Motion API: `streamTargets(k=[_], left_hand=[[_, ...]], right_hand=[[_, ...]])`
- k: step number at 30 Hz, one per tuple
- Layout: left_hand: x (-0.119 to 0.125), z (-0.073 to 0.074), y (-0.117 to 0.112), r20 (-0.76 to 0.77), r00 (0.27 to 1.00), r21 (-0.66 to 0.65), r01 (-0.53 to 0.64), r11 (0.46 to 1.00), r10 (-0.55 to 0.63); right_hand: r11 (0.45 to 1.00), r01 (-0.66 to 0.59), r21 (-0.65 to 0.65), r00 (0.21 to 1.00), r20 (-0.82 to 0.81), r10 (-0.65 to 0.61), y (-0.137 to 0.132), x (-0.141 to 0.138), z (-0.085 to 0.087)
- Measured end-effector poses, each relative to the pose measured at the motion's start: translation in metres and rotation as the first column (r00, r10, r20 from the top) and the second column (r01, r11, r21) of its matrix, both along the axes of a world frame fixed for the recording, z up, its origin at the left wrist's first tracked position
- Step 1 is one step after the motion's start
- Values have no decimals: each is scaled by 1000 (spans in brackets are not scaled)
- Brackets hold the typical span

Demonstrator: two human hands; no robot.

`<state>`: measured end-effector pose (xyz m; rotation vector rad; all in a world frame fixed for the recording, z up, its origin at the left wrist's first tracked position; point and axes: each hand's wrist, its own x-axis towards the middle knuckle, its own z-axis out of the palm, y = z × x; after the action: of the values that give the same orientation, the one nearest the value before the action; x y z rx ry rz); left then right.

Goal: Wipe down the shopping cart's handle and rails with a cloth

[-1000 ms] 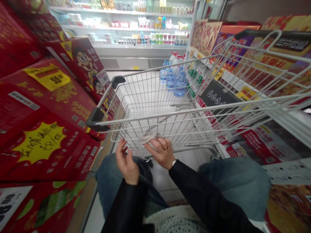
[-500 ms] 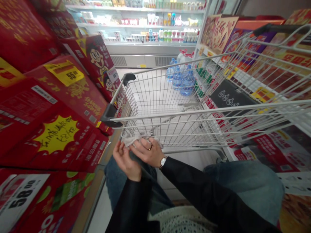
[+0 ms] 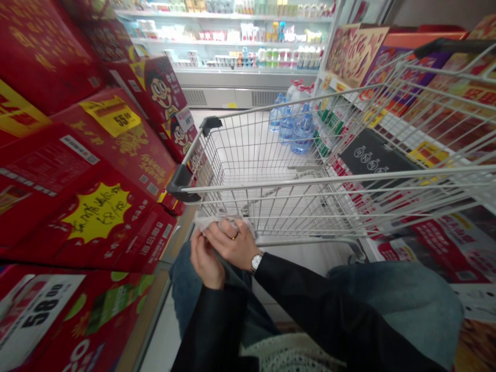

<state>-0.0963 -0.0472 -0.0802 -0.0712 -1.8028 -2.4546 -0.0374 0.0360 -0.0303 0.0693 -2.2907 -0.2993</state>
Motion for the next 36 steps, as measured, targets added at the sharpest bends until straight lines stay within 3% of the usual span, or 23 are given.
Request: streamTargets(k=[6,11,13,15,21,28,33,36], left_hand=[[-1,8,-2,10,997,56,70,996,-70],[3,13,-1,-9,996,69,92,993,-91],[4,13,0,-17,996,66,89,994,-88],[6,12,0,-25,996,59,90,994,-89],[5,12,0,-38,995,47,88,995,-87],[4,14,0,-41,995,46,98,994,-96],[4,12,2,-53,995,29,82,996,-80],[4,11,3,-62,996,16,69,998,-68]], right_hand=[[1000,-8,22,999,-42,9,17,22,-44],[998,-50,41,997,58,48,25,33,-84],[998,-54,45,996,73,50,26,36,-92],[998,-43,37,997,70,40,25,36,-90],[999,-6,-35,999,53,8,24,24,-63],[998,-12,56,1000,-14,13,33,44,-85],[999,43,0,994,-99,-43,49,66,-62],[999,38,-2,993,-108,-38,55,71,-62]])
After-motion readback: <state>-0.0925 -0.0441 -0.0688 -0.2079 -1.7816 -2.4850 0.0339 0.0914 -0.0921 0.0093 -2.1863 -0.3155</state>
